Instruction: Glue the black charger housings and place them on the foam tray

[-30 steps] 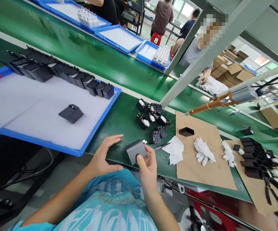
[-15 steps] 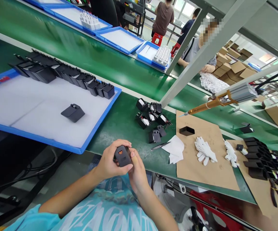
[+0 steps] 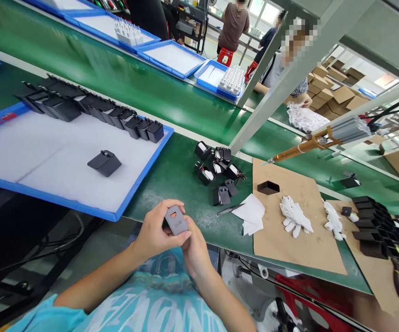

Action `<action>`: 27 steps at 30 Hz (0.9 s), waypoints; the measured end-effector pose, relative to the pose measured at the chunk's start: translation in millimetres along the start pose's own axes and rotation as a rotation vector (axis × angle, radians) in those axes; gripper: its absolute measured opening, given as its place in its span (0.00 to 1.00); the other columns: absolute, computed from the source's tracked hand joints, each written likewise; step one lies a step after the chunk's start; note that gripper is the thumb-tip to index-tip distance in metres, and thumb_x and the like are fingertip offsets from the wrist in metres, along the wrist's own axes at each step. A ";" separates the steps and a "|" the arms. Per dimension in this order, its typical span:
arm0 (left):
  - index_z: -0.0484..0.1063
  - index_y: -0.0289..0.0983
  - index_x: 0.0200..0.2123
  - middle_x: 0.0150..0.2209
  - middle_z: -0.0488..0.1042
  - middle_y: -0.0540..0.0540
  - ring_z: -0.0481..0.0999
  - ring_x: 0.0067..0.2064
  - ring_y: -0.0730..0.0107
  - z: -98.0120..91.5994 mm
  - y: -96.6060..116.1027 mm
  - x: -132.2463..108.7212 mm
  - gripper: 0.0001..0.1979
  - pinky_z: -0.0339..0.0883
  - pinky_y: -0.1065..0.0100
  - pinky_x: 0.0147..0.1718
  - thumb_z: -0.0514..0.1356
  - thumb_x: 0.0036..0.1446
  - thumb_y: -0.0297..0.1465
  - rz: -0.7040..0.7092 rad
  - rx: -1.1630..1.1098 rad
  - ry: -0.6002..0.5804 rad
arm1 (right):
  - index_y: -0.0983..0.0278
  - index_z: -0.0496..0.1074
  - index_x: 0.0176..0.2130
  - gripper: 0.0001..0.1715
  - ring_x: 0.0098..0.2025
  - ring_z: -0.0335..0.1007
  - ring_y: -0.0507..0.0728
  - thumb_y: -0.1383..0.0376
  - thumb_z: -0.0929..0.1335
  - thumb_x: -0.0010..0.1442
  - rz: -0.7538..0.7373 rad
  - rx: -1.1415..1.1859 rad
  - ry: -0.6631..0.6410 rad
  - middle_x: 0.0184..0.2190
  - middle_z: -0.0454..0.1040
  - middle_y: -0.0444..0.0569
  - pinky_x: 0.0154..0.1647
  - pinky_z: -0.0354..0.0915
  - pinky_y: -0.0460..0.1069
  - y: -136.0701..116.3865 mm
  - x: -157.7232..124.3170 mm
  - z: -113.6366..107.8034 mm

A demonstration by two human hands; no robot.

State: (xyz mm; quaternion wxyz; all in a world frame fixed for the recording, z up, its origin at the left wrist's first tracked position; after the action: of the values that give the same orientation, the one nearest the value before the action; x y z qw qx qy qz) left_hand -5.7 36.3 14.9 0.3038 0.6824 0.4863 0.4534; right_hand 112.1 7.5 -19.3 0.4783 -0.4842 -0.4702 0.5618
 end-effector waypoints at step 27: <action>0.59 0.46 0.64 0.58 0.71 0.42 0.68 0.59 0.53 -10.9 -53.8 9.3 0.36 0.64 0.48 0.58 0.66 0.54 0.37 0.109 0.113 -0.325 | 0.58 0.76 0.45 0.12 0.39 0.74 0.53 0.62 0.66 0.63 -0.377 -0.588 0.042 0.40 0.73 0.50 0.35 0.76 0.47 -23.4 44.5 -22.3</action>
State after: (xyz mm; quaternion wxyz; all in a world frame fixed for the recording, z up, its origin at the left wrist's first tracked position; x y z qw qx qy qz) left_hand -35.5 63.2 -23.7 0.3145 0.7879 0.4180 0.3250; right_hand 132.9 55.5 -2.2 0.4232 -0.5175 -0.6830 0.2941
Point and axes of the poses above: each hand's wrist, its own x-axis towards the middle knuckle, its own z-axis out of the palm, y = z × x, the point moved 4 cm from there along x, towards the middle knuckle
